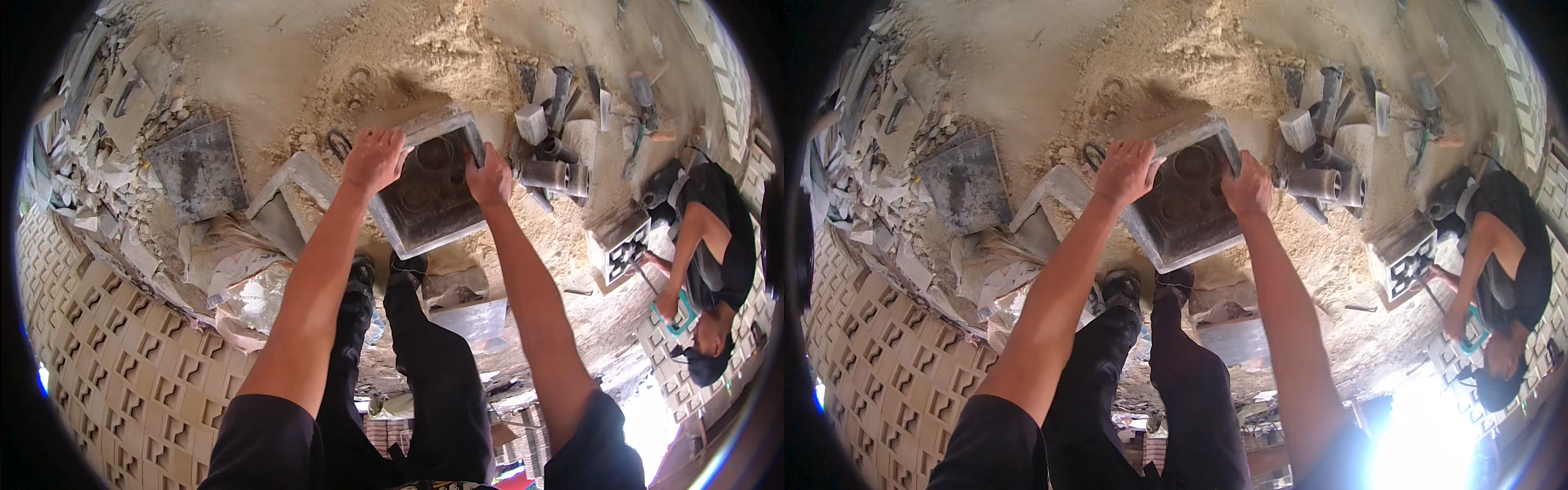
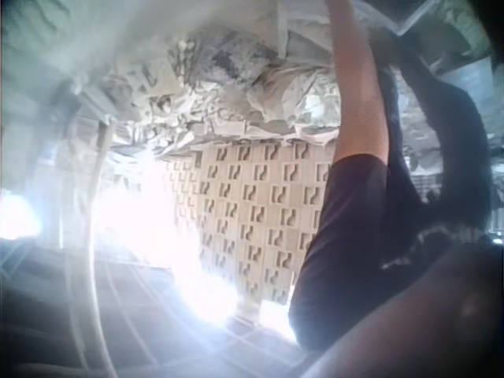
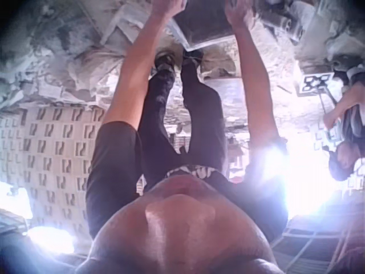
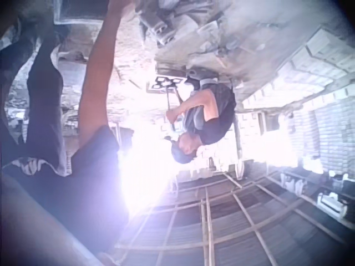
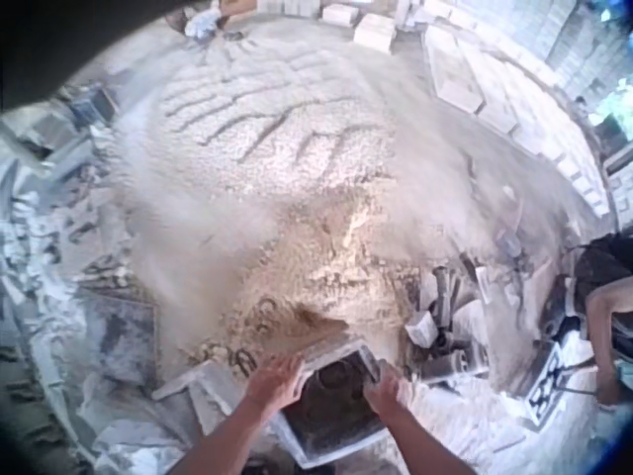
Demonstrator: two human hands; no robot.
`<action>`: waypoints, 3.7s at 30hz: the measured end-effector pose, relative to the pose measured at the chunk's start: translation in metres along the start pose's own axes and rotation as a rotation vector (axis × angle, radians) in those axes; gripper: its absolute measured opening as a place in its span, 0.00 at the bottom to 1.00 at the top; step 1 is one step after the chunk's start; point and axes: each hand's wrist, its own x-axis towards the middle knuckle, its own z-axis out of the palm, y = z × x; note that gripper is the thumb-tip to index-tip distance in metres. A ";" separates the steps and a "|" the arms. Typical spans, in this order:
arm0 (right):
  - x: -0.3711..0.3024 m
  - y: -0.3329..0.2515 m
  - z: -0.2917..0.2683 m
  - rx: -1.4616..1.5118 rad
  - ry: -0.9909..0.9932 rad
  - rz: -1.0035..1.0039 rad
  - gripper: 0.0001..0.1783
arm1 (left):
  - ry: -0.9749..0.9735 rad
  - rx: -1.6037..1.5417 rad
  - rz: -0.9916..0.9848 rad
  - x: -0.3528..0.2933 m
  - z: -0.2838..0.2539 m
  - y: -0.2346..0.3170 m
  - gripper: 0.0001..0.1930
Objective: The person assembles a metal mold, places a decorative insert inside, and uses a small tool to adjust and secure the components for concrete block production.
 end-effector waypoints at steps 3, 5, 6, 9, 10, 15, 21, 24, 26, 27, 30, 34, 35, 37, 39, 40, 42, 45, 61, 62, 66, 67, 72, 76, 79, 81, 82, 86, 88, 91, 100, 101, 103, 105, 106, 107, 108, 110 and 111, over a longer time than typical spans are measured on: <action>-0.002 -0.002 0.002 -0.024 0.008 0.015 0.19 | -0.022 0.014 -0.022 -0.002 0.000 0.000 0.13; 0.000 -0.003 0.004 -0.012 0.036 -0.004 0.18 | -0.028 0.004 -0.028 -0.001 -0.001 -0.003 0.13; 0.001 -0.002 0.005 -0.010 0.035 -0.009 0.18 | -0.030 -0.003 -0.034 -0.001 -0.001 -0.003 0.13; 0.003 0.001 0.007 -0.001 0.039 -0.035 0.18 | -0.042 -0.030 -0.049 0.001 0.002 -0.005 0.14; 0.004 0.002 0.008 0.004 0.046 -0.048 0.18 | -0.043 -0.037 -0.062 0.001 0.003 -0.003 0.14; 0.005 0.006 0.008 0.028 0.030 -0.071 0.19 | 0.002 -0.028 -0.072 0.002 -0.002 -0.001 0.13; 0.002 0.004 0.005 0.133 0.000 -0.119 0.18 | 0.029 -0.053 -0.085 0.002 -0.007 0.000 0.14; 0.005 0.002 0.003 0.216 -0.013 -0.134 0.19 | -0.042 0.016 -0.120 0.000 -0.012 0.003 0.14; -0.001 0.002 -0.003 0.296 -0.045 -0.124 0.19 | 0.065 -0.006 -0.094 -0.006 -0.007 0.004 0.15; 0.000 -0.001 -0.005 0.325 -0.096 -0.098 0.20 | 0.114 -0.001 -0.095 -0.008 -0.004 0.004 0.16; 0.004 0.005 -0.001 0.340 -0.155 -0.074 0.21 | 0.295 -0.045 -0.139 -0.013 0.002 0.006 0.16; 0.018 0.024 0.009 0.254 -0.037 -0.192 0.23 | 0.430 -0.062 -0.248 -0.005 -0.015 0.024 0.16; 0.021 0.021 0.009 0.262 -0.054 -0.210 0.23 | 0.411 -0.078 -0.285 -0.012 -0.013 0.028 0.17; 0.026 0.012 0.005 0.260 -0.104 -0.283 0.22 | 0.495 -0.089 -0.340 -0.026 0.001 0.032 0.18; 0.032 0.020 0.000 0.218 -0.160 -0.358 0.21 | 0.502 -0.105 -0.466 -0.034 0.014 0.045 0.22; 0.034 0.022 -0.001 0.216 -0.147 -0.384 0.21 | 0.494 -0.062 -0.490 -0.035 0.015 0.050 0.23; 0.036 0.022 -0.003 0.214 -0.118 -0.446 0.21 | 0.489 0.029 -0.543 -0.037 0.017 0.057 0.24; 0.031 0.024 -0.016 0.197 -0.108 -0.438 0.21 | 0.337 -0.006 -0.669 -0.037 0.006 0.063 0.26; 0.032 0.052 -0.038 0.096 -0.260 -0.390 0.34 | 0.503 -0.383 -1.128 -0.088 0.039 0.124 0.23; 0.021 0.047 -0.037 0.091 -0.254 -0.409 0.33 | 0.506 -0.390 -1.122 -0.098 0.035 0.124 0.22; -0.005 0.008 -0.075 0.024 -0.347 -0.432 0.32 | 0.467 -0.392 -1.159 -0.111 0.018 0.117 0.21; -0.006 0.002 -0.087 0.034 -0.302 -0.462 0.31 | 0.469 -0.419 -1.155 -0.108 0.019 0.118 0.21; -0.037 -0.043 -0.139 0.059 -0.150 -0.651 0.26 | 0.456 -0.537 -1.084 -0.101 0.044 0.089 0.20; -0.060 -0.047 -0.159 0.067 -0.168 -0.618 0.20 | 0.366 -0.680 -0.943 -0.076 0.066 0.084 0.20; -0.079 -0.050 -0.153 0.047 -0.114 -0.697 0.16 | 0.260 -0.734 -0.971 -0.077 0.068 0.064 0.20; -0.089 -0.048 -0.154 0.129 -0.229 -0.642 0.18 | 0.268 -0.842 -1.008 -0.077 0.066 0.066 0.20; -0.090 -0.040 -0.150 0.160 -0.289 -0.599 0.18 | 0.311 -0.935 -1.007 -0.071 0.064 0.075 0.20; -0.081 -0.046 -0.141 0.132 -0.182 -0.771 0.21 | 0.480 -1.259 -0.925 -0.057 0.007 0.081 0.26; -0.088 -0.061 -0.141 0.265 -0.354 -0.708 0.22 | 0.539 -1.350 -0.864 -0.064 -0.014 0.083 0.29; -0.091 -0.069 -0.144 0.483 -0.671 -0.573 0.24 | 0.541 -1.488 -0.797 -0.063 -0.042 0.106 0.31; -0.093 -0.094 -0.207 0.765 -0.459 -0.664 0.21 | 0.708 -0.743 -0.836 -0.092 -0.059 0.100 0.34; -0.078 -0.084 -0.197 0.733 -0.394 -0.635 0.19 | 0.660 -0.838 -0.814 -0.083 -0.059 0.111 0.35; -0.028 -0.052 -0.158 0.490 -0.177 -0.650 0.19 | 0.541 -1.034 -0.749 -0.063 -0.062 0.150 0.39; -0.040 -0.068 -0.144 0.373 -0.097 -0.710 0.20 | 0.603 -0.690 -0.899 -0.081 -0.061 0.119 0.39; -0.063 -0.075 -0.135 0.357 -0.101 -0.734 0.20 | 0.626 -0.506 -0.981 -0.097 -0.059 0.099 0.39; -0.068 -0.071 -0.132 0.323 -0.087 -0.738 0.20 | 0.670 -0.478 -0.939 -0.099 -0.057 0.095 0.37; -0.065 -0.070 -0.128 0.371 -0.103 -0.769 0.20 | 0.714 -0.449 -0.895 -0.102 -0.055 0.092 0.36; -0.057 -0.061 -0.121 0.461 -0.131 -0.813 0.20 | 0.765 -0.392 -0.851 -0.098 -0.053 0.095 0.35; -0.051 -0.059 -0.122 0.536 -0.164 -0.796 0.18 | 0.772 -0.366 -0.849 -0.092 -0.053 0.101 0.35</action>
